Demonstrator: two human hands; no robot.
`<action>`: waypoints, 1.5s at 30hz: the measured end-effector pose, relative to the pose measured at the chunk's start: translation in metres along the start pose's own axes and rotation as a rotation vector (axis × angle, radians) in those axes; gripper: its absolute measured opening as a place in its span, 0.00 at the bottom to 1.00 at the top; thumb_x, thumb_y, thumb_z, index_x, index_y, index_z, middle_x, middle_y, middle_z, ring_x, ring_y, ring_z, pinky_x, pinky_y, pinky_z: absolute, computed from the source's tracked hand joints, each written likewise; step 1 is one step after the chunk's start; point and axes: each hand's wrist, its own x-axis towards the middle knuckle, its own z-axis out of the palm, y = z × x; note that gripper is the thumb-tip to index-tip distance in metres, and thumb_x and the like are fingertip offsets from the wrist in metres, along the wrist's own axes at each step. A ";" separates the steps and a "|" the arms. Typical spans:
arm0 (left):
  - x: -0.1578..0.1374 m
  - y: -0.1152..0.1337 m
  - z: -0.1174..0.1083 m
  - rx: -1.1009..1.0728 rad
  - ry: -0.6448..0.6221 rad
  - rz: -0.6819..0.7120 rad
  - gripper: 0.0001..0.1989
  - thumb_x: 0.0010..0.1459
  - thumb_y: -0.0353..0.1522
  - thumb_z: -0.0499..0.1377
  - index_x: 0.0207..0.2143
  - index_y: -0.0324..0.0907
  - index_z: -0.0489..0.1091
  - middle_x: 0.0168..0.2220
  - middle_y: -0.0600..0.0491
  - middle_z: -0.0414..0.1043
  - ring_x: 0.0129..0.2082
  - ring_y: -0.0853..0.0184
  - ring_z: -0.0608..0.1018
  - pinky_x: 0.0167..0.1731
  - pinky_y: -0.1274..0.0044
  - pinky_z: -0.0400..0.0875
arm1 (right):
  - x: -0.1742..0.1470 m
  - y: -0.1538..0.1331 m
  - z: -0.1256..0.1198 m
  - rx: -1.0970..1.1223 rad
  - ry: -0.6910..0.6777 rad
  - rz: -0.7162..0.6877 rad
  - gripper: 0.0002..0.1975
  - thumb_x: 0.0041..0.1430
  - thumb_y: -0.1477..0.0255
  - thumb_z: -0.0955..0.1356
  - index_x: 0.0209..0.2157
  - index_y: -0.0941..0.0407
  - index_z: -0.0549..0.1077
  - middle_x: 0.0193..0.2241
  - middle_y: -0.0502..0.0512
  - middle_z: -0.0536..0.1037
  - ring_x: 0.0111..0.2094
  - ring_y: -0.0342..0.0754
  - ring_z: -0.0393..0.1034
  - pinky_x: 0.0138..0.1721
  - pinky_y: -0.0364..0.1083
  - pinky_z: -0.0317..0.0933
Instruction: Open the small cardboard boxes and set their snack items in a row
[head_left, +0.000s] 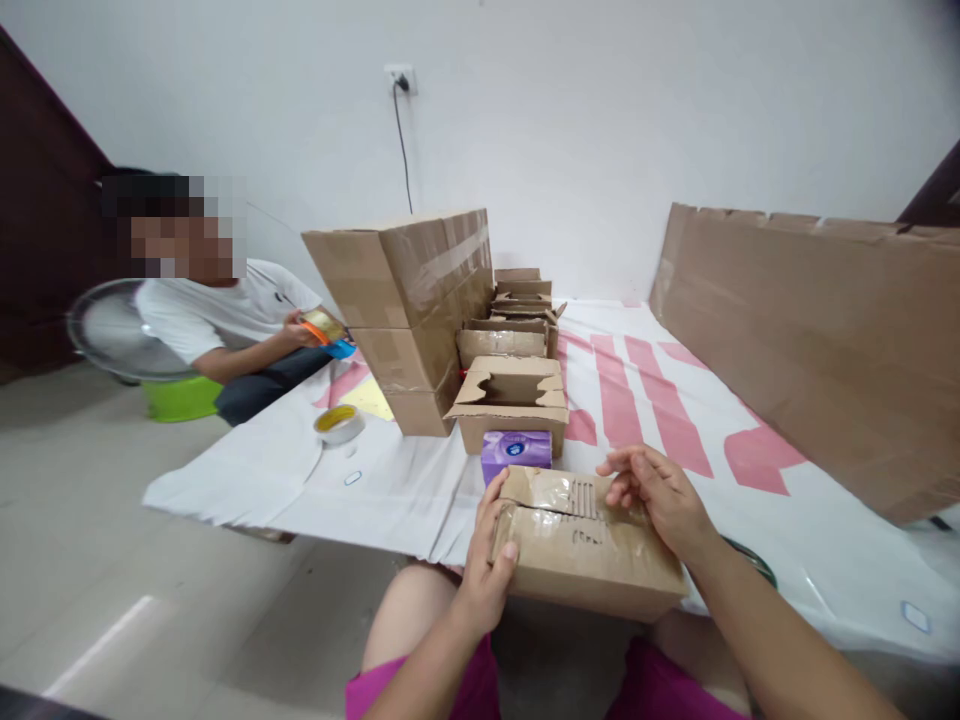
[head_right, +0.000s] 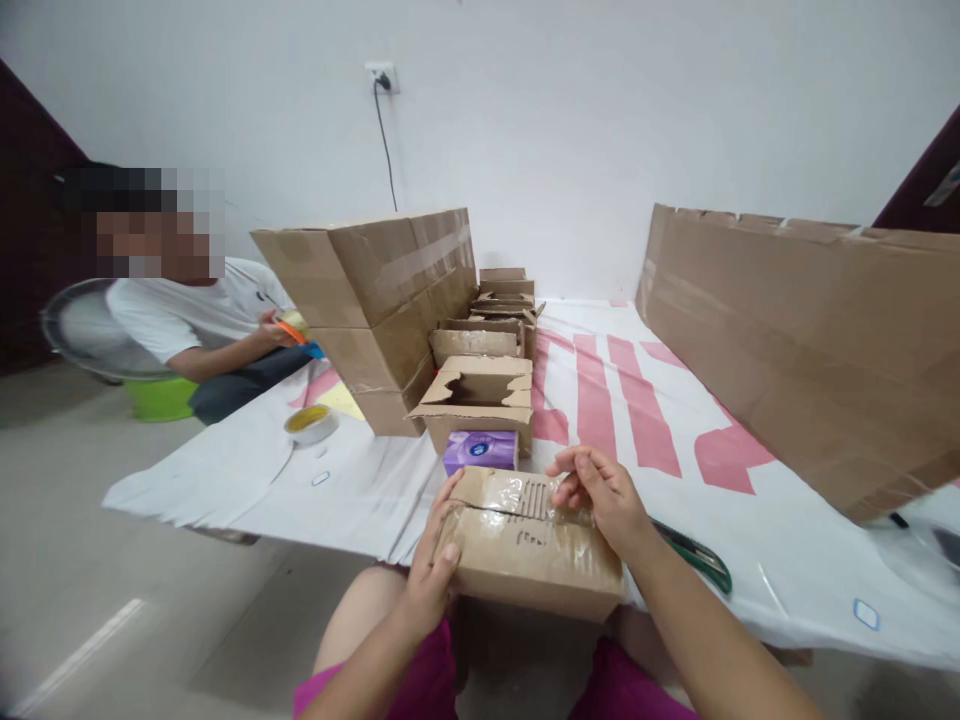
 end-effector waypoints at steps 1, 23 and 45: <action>0.000 0.000 0.000 0.000 -0.003 -0.006 0.21 0.64 0.47 0.48 0.52 0.45 0.64 0.68 0.43 0.48 0.68 0.51 0.53 0.63 0.55 0.49 | 0.000 -0.001 0.000 -0.013 0.006 0.004 0.21 0.59 0.50 0.66 0.37 0.54 0.74 0.35 0.55 0.81 0.25 0.43 0.74 0.23 0.40 0.63; 0.001 0.003 -0.002 0.032 0.015 -0.012 0.24 0.64 0.47 0.49 0.58 0.46 0.63 0.68 0.45 0.50 0.67 0.51 0.55 0.64 0.56 0.50 | -0.044 -0.042 -0.034 -0.346 0.079 -0.317 0.13 0.66 0.60 0.63 0.42 0.51 0.76 0.43 0.56 0.80 0.46 0.52 0.74 0.42 0.50 0.71; 0.001 0.001 -0.001 -0.006 0.046 0.034 0.20 0.63 0.45 0.52 0.52 0.45 0.66 0.66 0.45 0.54 0.67 0.53 0.56 0.65 0.57 0.49 | -0.232 0.103 -0.169 -1.127 -0.042 0.039 0.13 0.62 0.65 0.64 0.43 0.46 0.78 0.43 0.55 0.81 0.44 0.57 0.77 0.47 0.55 0.73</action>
